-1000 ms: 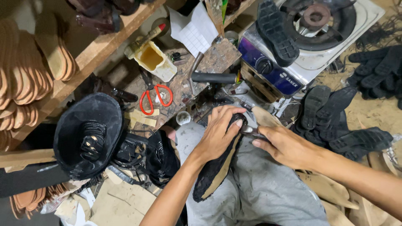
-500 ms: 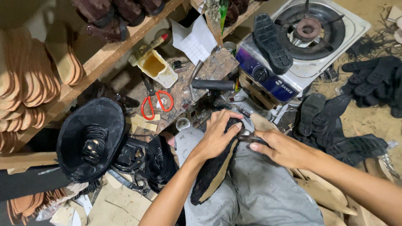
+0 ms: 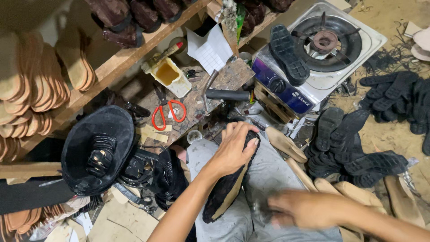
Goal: The person sits on the floor of a shoe workshop holding a shoe on a last, trims excess material from the sole edge with a knife, hammers the sole and upper, uses pliers on the edge, then pulls the wooden last out of the shoe and sets the finished shoe aside.
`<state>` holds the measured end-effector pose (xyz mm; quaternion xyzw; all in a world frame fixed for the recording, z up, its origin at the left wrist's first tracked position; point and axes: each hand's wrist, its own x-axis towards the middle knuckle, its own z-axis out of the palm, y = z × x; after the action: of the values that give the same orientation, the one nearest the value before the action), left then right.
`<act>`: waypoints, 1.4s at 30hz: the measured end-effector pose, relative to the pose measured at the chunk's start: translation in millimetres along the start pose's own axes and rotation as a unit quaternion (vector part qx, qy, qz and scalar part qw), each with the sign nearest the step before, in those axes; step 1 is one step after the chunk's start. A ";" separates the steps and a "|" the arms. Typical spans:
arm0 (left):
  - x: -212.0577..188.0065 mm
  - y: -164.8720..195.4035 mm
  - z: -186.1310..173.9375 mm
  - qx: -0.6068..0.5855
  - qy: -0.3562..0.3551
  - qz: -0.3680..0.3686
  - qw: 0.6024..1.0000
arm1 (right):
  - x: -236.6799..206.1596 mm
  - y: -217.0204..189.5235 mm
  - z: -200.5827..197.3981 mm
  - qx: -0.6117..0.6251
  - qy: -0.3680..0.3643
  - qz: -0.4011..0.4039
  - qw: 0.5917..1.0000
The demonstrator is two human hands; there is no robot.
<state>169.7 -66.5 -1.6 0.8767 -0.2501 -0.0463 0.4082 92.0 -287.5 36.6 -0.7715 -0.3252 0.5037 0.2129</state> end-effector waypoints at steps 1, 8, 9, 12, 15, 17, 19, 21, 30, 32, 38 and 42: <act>-0.5 -0.7 -0.3 0.003 0.003 0.002 1.000 | -4.7 -4.2 1.1 0.006 0.003 -0.060 0.998; -6.1 -7.0 -3.9 0.040 -0.006 0.039 0.998 | 9.5 1.4 -88.1 0.138 0.321 -0.141 0.926; -7.7 -6.3 -4.4 0.045 -0.004 0.026 0.999 | 23.4 2.8 -107.1 0.211 0.344 -0.128 0.906; -13.7 -1.7 -8.2 0.034 0.013 -0.003 0.999 | 74.0 0.3 -155.8 0.223 0.430 -0.105 0.869; -32.7 2.3 -17.3 -0.016 0.050 -0.023 0.998 | 122.3 -8.0 -170.5 -0.045 0.543 -0.050 0.837; -52.4 5.8 -19.6 -0.028 0.079 -0.048 0.995 | 146.6 -10.3 -177.6 -0.184 0.559 -0.014 0.808; -68.4 7.7 -18.2 -0.040 0.092 -0.074 0.992 | 168.8 -11.1 -174.3 -0.218 0.531 0.048 0.818; -77.3 4.4 -20.4 -0.081 0.086 -0.080 0.990 | 185.1 -9.4 -173.4 -0.240 0.528 0.016 0.815; -94.7 -9.4 -39.9 -0.296 0.045 -0.109 0.948 | 148.3 -7.2 -146.5 -0.015 0.512 -0.024 0.858; -99.4 -8.9 -39.1 -0.296 0.054 -0.092 0.949 | 108.1 -11.5 -115.3 0.106 0.510 -0.058 0.852; -106.7 -4.8 -36.6 -0.338 0.004 -0.228 0.913 | 20.1 -27.9 -30.9 0.217 0.512 -0.036 0.830; -108.1 -6.1 -36.7 -0.312 0.013 -0.144 0.939 | 7.1 -27.3 2.2 0.244 0.505 -0.010 0.828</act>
<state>88.4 13.7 4.9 0.7327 -0.0885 -0.1691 0.6532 84.1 -263.3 49.2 -0.8377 -0.0465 0.1044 0.5340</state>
